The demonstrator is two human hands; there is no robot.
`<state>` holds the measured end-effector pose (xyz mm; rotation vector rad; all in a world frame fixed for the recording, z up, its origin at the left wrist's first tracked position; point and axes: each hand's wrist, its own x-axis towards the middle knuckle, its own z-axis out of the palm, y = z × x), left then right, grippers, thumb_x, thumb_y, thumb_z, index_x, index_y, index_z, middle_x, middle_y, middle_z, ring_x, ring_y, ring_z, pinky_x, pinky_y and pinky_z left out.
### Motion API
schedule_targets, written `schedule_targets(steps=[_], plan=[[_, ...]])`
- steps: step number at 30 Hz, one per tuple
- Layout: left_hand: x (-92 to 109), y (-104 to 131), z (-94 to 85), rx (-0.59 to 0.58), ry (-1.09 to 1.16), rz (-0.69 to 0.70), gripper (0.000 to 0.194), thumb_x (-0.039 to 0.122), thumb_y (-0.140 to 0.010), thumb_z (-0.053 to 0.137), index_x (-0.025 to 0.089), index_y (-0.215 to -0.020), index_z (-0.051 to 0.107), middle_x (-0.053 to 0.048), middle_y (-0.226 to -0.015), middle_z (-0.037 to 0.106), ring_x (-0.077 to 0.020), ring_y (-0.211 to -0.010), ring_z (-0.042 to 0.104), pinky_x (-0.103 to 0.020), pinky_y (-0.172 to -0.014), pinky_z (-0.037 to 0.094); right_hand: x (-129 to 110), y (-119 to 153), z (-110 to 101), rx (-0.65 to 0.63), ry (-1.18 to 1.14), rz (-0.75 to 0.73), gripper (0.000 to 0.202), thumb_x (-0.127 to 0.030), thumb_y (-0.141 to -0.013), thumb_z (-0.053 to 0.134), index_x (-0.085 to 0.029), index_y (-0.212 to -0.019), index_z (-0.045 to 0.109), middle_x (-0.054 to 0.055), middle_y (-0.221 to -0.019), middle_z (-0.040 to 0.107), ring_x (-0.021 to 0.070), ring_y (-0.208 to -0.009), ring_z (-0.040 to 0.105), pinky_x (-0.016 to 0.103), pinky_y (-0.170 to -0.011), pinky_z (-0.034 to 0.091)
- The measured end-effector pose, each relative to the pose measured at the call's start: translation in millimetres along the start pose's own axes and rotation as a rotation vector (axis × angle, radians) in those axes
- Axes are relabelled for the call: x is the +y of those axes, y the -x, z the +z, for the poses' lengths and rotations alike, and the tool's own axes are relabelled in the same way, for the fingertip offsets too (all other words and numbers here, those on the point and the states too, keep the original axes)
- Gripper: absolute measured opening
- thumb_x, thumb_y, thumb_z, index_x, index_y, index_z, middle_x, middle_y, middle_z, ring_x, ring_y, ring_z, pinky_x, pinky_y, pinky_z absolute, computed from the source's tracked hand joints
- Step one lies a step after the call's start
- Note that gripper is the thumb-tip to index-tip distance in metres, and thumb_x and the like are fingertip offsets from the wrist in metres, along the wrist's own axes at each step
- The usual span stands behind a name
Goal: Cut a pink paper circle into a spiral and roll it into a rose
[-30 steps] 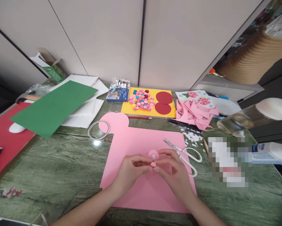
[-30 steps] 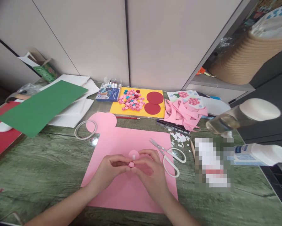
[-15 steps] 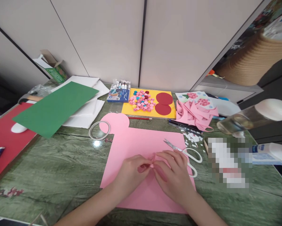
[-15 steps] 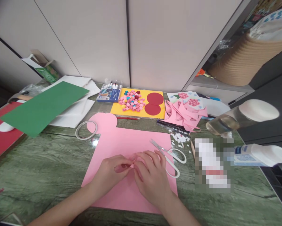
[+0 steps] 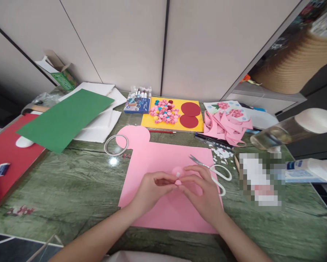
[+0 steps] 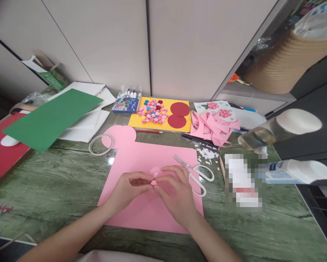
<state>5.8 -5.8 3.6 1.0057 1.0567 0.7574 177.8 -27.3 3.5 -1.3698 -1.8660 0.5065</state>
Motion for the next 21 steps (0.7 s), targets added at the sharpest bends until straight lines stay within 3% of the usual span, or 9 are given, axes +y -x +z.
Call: schedule_targets(steps=[4, 7, 13, 18, 21], plan=[[-4, -1, 0.0, -0.013, 0.071, -0.031, 0.017, 0.02, -0.064, 0.074, 0.016, -0.08, 0.071, -0.003, -0.081, 0.073, -0.0139, -0.075, 0.067, -0.023, -0.073, 0.053, 0, 1, 3, -0.036, -0.131, 0.154, 0.006, -0.028, -0.076, 0.067, -0.03, -0.081, 0.067, 0.002, -0.098, 0.059, 0.0209, -0.096, 0.053, 0.041, -0.085, 0.043], [-5, -1, 0.1, -0.008, 0.063, -0.032, 0.018, 0.023, -0.065, 0.073, 0.015, -0.081, 0.071, -0.003, -0.081, 0.073, -0.014, -0.074, 0.067, -0.023, -0.073, 0.054, 1, 2, 4, -0.04, -0.127, 0.17, 0.006, -0.028, -0.076, 0.066, -0.029, -0.082, 0.067, 0.002, -0.099, 0.059, 0.0206, -0.096, 0.054, 0.04, -0.085, 0.044], [-5, -2, -1.0, 0.045, -0.218, 0.085, 0.018, 0.03, -0.071, 0.068, 0.015, -0.082, 0.07, -0.004, -0.081, 0.072, -0.0147, -0.075, 0.066, -0.024, -0.071, 0.054, 2, 0, 3, -0.008, 0.147, -0.077, 0.012, -0.023, -0.077, 0.064, -0.026, -0.089, 0.066, 0.004, -0.099, 0.062, 0.0222, -0.096, 0.054, 0.043, -0.086, 0.04], [-10, -1, -3.3, 0.08, -0.667, 0.352, 0.012, 0.02, -0.075, 0.062, 0.021, -0.084, 0.07, 0.0, -0.081, 0.072, -0.0119, -0.07, 0.065, -0.022, -0.066, 0.052, -1, 1, 5, 0.087, 0.388, -0.23, 0.016, -0.017, -0.072, 0.068, -0.024, -0.086, 0.064, 0.003, -0.098, 0.067, 0.0233, -0.094, 0.055, 0.045, -0.086, 0.037], [-13, 1, -3.5, 0.1, -0.797, 0.501, 0.015, 0.017, -0.077, 0.059, 0.02, -0.088, 0.068, -0.001, -0.084, 0.072, -0.0116, -0.072, 0.066, -0.021, -0.066, 0.052, -1, 3, 6, 0.133, 0.489, -0.335, 0.017, -0.017, -0.07, 0.07, -0.023, -0.084, 0.063, 0.0, -0.093, 0.07, 0.0221, -0.092, 0.056, 0.046, -0.09, 0.034]])
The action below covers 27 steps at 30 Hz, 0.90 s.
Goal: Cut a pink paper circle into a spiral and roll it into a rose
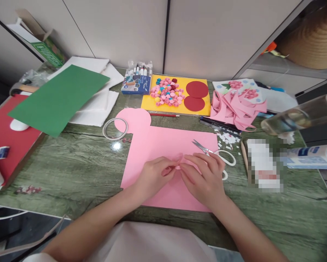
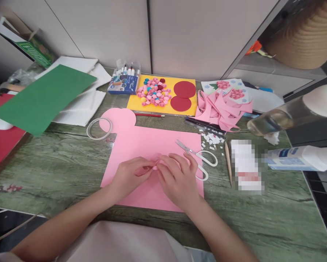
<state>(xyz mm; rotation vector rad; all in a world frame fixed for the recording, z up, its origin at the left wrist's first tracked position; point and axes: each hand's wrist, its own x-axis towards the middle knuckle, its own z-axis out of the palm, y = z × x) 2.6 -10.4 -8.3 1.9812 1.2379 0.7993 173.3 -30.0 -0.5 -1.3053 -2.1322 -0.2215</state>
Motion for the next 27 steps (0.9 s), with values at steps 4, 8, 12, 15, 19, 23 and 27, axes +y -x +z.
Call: schedule_targets(steps=[4, 8, 12, 15, 19, 23, 27], plan=[[5, 0, -2.7, 0.033, 0.051, 0.033, 0.013, 0.02, -0.079, 0.059, 0.02, -0.088, 0.067, -0.001, -0.086, 0.072, -0.0111, -0.075, 0.066, -0.02, -0.069, 0.052, 2, 0, -3, 0.086, -0.016, -0.026, 0.019, -0.018, -0.069, 0.074, -0.025, -0.084, 0.063, -0.001, -0.089, 0.07, 0.0206, -0.09, 0.057, 0.044, -0.089, 0.036], [10, -1, -7.4, 0.024, 0.245, -0.033, 0.014, 0.019, -0.076, 0.063, 0.019, -0.089, 0.069, -0.003, -0.086, 0.072, -0.0117, -0.077, 0.066, -0.02, -0.071, 0.052, 5, -3, -8, 0.108, -0.198, 0.06, 0.02, -0.017, -0.068, 0.075, -0.025, -0.084, 0.066, 0.002, -0.093, 0.066, 0.0221, -0.091, 0.054, 0.043, -0.083, 0.042], [9, 2, -7.3, -0.001, 0.413, -0.083, 0.015, 0.018, -0.074, 0.065, 0.019, -0.088, 0.07, -0.004, -0.084, 0.072, -0.0133, -0.077, 0.066, -0.023, -0.07, 0.052, 6, -5, -10, 0.064, -0.382, 0.136, 0.018, -0.015, -0.07, 0.073, -0.025, -0.084, 0.067, 0.004, -0.095, 0.061, 0.0217, -0.092, 0.053, 0.04, -0.08, 0.045], [9, 3, -5.6, 0.005, 0.48, -0.107, 0.014, 0.017, -0.073, 0.065, 0.019, -0.086, 0.07, -0.005, -0.082, 0.071, -0.0144, -0.077, 0.065, -0.024, -0.071, 0.052, 6, -4, -8, 0.017, -0.469, 0.192, 0.015, -0.018, -0.073, 0.071, -0.026, -0.085, 0.067, 0.004, -0.096, 0.06, 0.0218, -0.093, 0.053, 0.041, -0.081, 0.045], [11, 2, -4.4, 0.036, 0.441, -0.124, 0.013, 0.019, -0.073, 0.065, 0.018, -0.084, 0.07, -0.005, -0.081, 0.071, -0.015, -0.075, 0.065, -0.025, -0.071, 0.052, 5, -4, -7, -0.038, -0.501, 0.253, 0.011, -0.022, -0.075, 0.068, -0.027, -0.085, 0.066, 0.003, -0.097, 0.06, 0.0215, -0.093, 0.054, 0.042, -0.081, 0.044], [9, 1, -3.2, 0.06, 0.232, -0.039, 0.013, 0.019, -0.075, 0.062, 0.02, -0.086, 0.069, -0.003, -0.085, 0.072, -0.0132, -0.076, 0.066, -0.023, -0.07, 0.053, 2, -4, -7, -0.062, -0.332, 0.192, 0.015, -0.019, -0.075, 0.066, -0.026, -0.088, 0.065, 0.004, -0.101, 0.062, 0.0226, -0.096, 0.054, 0.042, -0.084, 0.041], [0, 2, 0.7, 0.111, 0.015, 0.17, 0.015, 0.015, -0.078, 0.057, 0.021, -0.089, 0.066, -0.001, -0.085, 0.072, -0.0105, -0.075, 0.066, -0.02, -0.071, 0.053, -2, -1, -5, 0.022, -0.085, 0.075, 0.014, -0.02, -0.073, 0.068, -0.025, -0.084, 0.063, 0.002, -0.098, 0.066, 0.0234, -0.096, 0.054, 0.043, -0.086, 0.036]])
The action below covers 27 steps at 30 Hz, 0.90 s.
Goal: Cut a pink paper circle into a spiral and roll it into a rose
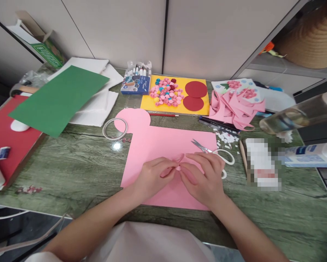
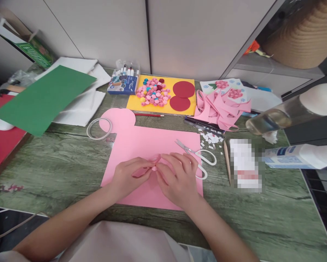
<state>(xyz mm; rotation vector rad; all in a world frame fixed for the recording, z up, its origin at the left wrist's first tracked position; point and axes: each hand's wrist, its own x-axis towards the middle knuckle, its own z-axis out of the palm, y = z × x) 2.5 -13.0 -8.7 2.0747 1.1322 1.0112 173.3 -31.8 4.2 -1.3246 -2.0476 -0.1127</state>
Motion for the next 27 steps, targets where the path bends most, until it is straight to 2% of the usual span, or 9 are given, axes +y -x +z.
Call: schedule_targets(steps=[3, 7, 11, 15, 18, 22, 27], plan=[[-2, 2, 1.7, 0.007, -0.089, 0.067, 0.016, 0.012, -0.079, 0.055, 0.02, -0.089, 0.065, -0.001, -0.085, 0.071, -0.0099, -0.075, 0.066, -0.02, -0.072, 0.052, -1, 2, 1, 0.03, 0.114, -0.097, 0.013, -0.019, -0.074, 0.067, -0.026, -0.083, 0.062, -0.001, -0.096, 0.068, 0.0215, -0.096, 0.055, 0.043, -0.089, 0.033], [6, -2, -1.3, -0.003, -0.029, -0.034, 0.015, 0.014, -0.078, 0.057, 0.02, -0.089, 0.066, -0.001, -0.082, 0.07, -0.0103, -0.073, 0.065, -0.02, -0.069, 0.052, 2, 2, -1, 0.086, 0.162, -0.168, 0.014, -0.02, -0.073, 0.071, -0.028, -0.082, 0.062, -0.004, -0.091, 0.07, 0.0191, -0.091, 0.056, 0.04, -0.087, 0.035], [12, -6, -6.3, -0.026, 0.174, -0.145, 0.017, 0.012, -0.075, 0.06, 0.019, -0.088, 0.068, -0.003, -0.081, 0.07, -0.0112, -0.073, 0.064, -0.022, -0.067, 0.052, 5, 0, -5, 0.141, 0.04, -0.093, 0.018, -0.023, -0.069, 0.075, -0.028, -0.082, 0.064, -0.002, -0.089, 0.068, 0.0203, -0.089, 0.055, 0.041, -0.083, 0.039], [12, -3, -7.2, -0.042, 0.387, -0.191, 0.018, 0.012, -0.074, 0.062, 0.018, -0.089, 0.069, -0.005, -0.084, 0.07, -0.0133, -0.078, 0.065, -0.024, -0.07, 0.053, 4, -2, -8, 0.116, -0.171, 0.025, 0.018, -0.022, -0.069, 0.075, -0.03, -0.082, 0.066, 0.001, -0.092, 0.062, 0.0213, -0.09, 0.055, 0.04, -0.078, 0.045], [11, -1, -6.5, -0.021, 0.444, -0.169, 0.017, 0.013, -0.073, 0.064, 0.018, -0.089, 0.069, -0.006, -0.082, 0.071, -0.0137, -0.075, 0.065, -0.025, -0.069, 0.053, 3, -4, -9, 0.082, -0.287, 0.059, 0.015, -0.022, -0.071, 0.073, -0.029, -0.082, 0.066, 0.002, -0.093, 0.06, 0.0208, -0.09, 0.055, 0.04, -0.078, 0.047], [14, 0, -6.5, 0.027, 0.406, -0.096, 0.018, 0.01, -0.072, 0.064, 0.018, -0.088, 0.069, -0.005, -0.079, 0.071, -0.0123, -0.071, 0.065, -0.023, -0.066, 0.054, 2, -4, -8, 0.055, -0.353, 0.069, 0.013, -0.02, -0.073, 0.071, -0.028, -0.083, 0.067, 0.003, -0.093, 0.059, 0.0212, -0.089, 0.056, 0.041, -0.077, 0.047], [15, -2, -7.0, 0.095, 0.184, 0.02, 0.019, 0.009, -0.074, 0.06, 0.019, -0.089, 0.067, -0.004, -0.081, 0.072, -0.0108, -0.07, 0.065, -0.021, -0.064, 0.054, 1, -3, -6, 0.076, -0.216, 0.045, 0.015, -0.023, -0.072, 0.07, -0.028, -0.085, 0.066, 0.002, -0.095, 0.062, 0.0214, -0.09, 0.056, 0.041, -0.079, 0.045]])
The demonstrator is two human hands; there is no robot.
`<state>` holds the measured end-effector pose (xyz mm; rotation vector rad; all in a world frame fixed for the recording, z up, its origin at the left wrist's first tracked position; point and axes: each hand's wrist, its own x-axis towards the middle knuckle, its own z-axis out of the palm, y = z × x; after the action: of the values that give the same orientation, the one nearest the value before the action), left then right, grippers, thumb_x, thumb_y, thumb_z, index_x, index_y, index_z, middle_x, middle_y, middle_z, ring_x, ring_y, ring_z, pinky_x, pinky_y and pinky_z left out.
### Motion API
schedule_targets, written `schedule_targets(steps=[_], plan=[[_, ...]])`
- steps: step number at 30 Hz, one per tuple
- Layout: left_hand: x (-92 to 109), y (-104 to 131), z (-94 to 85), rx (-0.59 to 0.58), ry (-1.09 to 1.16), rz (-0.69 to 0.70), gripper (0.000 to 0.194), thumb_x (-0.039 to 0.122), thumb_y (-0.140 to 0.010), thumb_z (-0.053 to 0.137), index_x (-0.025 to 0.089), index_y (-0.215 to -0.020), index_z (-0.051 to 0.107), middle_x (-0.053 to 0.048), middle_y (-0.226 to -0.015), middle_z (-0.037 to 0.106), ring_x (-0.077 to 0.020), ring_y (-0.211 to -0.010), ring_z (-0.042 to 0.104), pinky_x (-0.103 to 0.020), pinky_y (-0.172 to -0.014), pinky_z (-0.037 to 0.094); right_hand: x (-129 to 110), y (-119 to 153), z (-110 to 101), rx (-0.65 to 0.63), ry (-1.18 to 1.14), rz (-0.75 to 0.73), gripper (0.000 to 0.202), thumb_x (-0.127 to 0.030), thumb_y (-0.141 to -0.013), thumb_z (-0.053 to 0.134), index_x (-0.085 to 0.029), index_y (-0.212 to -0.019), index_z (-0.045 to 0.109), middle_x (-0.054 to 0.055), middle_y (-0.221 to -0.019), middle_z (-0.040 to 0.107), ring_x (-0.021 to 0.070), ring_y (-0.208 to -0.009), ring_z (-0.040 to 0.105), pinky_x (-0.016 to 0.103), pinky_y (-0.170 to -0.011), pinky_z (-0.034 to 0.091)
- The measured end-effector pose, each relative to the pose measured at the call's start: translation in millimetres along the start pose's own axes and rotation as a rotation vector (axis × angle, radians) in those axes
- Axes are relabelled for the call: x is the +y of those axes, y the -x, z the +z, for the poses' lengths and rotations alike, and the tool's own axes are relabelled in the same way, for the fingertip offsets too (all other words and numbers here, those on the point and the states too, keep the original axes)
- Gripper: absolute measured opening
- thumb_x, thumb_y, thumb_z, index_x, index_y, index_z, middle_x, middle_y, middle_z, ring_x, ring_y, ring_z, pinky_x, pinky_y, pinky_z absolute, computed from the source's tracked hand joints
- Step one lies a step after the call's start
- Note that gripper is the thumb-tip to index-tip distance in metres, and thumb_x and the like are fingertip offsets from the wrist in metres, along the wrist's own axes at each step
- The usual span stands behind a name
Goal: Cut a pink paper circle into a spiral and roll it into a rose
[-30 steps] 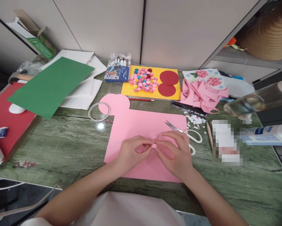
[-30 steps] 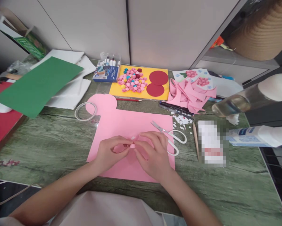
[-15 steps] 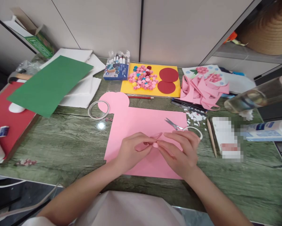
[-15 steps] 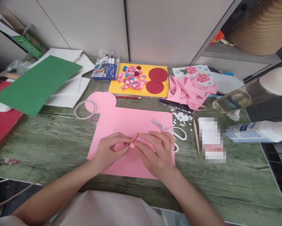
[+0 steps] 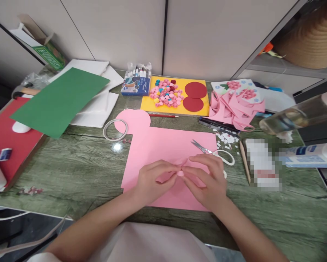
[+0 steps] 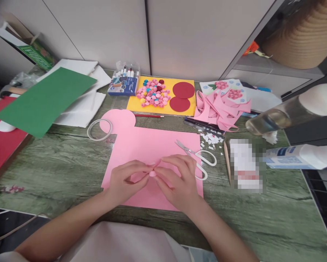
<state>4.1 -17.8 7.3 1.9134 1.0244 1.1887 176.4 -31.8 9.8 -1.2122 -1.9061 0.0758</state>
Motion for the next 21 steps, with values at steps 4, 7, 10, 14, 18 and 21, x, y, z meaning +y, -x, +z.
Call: schedule_targets(steps=[4, 7, 10, 14, 18, 21], plan=[[-5, 1, 0.7, 0.006, -0.145, 0.107, 0.019, 0.008, -0.074, 0.059, 0.019, -0.088, 0.066, -0.003, -0.079, 0.071, -0.0104, -0.071, 0.066, -0.02, -0.066, 0.055, 0, 3, 1, 0.04, 0.193, -0.112, 0.02, -0.024, -0.068, 0.074, -0.027, -0.085, 0.064, 0.001, -0.091, 0.067, 0.0216, -0.089, 0.056, 0.041, -0.082, 0.041], [-7, 1, 1.6, 0.002, -0.187, 0.144, 0.019, 0.007, -0.073, 0.059, 0.018, -0.087, 0.066, -0.002, -0.077, 0.071, -0.0104, -0.07, 0.065, -0.02, -0.066, 0.054, 2, 5, 0, 0.054, 0.293, -0.208, 0.021, -0.022, -0.068, 0.075, -0.028, -0.084, 0.064, -0.002, -0.086, 0.069, 0.0194, -0.087, 0.057, 0.04, -0.085, 0.038], [-2, 0, 2.1, -0.019, -0.13, 0.069, 0.02, 0.009, -0.075, 0.059, 0.019, -0.089, 0.065, -0.003, -0.082, 0.072, -0.0111, -0.072, 0.066, -0.021, -0.068, 0.055, 4, 6, -3, 0.067, 0.334, -0.267, 0.021, -0.021, -0.069, 0.074, -0.032, -0.084, 0.065, -0.005, -0.084, 0.069, 0.0174, -0.085, 0.056, 0.038, -0.085, 0.036], [4, -2, 1.6, -0.047, 0.012, -0.113, 0.021, 0.008, -0.073, 0.061, 0.019, -0.09, 0.066, -0.005, -0.088, 0.072, -0.0131, -0.077, 0.067, -0.024, -0.07, 0.055, 4, 5, -5, 0.088, 0.303, -0.251, 0.023, -0.022, -0.068, 0.075, -0.035, -0.085, 0.065, -0.005, -0.082, 0.067, 0.0171, -0.084, 0.055, 0.038, -0.084, 0.036], [2, -1, 1.1, -0.042, 0.152, -0.136, 0.021, 0.008, -0.07, 0.065, 0.018, -0.088, 0.068, -0.005, -0.079, 0.071, -0.0118, -0.071, 0.064, -0.023, -0.066, 0.054, 2, 2, -5, 0.115, 0.164, -0.139, 0.024, -0.021, -0.067, 0.076, -0.033, -0.085, 0.066, -0.002, -0.082, 0.065, 0.0181, -0.083, 0.054, 0.037, -0.078, 0.041], [-2, 1, 0.8, -0.036, 0.197, -0.078, 0.025, 0.006, -0.069, 0.066, 0.018, -0.09, 0.069, -0.004, -0.078, 0.071, -0.011, -0.069, 0.063, -0.022, -0.064, 0.053, 2, 1, -5, 0.084, 0.007, -0.065, 0.023, -0.018, -0.068, 0.074, -0.031, -0.086, 0.066, 0.0, -0.086, 0.062, 0.0191, -0.086, 0.054, 0.036, -0.075, 0.046]])
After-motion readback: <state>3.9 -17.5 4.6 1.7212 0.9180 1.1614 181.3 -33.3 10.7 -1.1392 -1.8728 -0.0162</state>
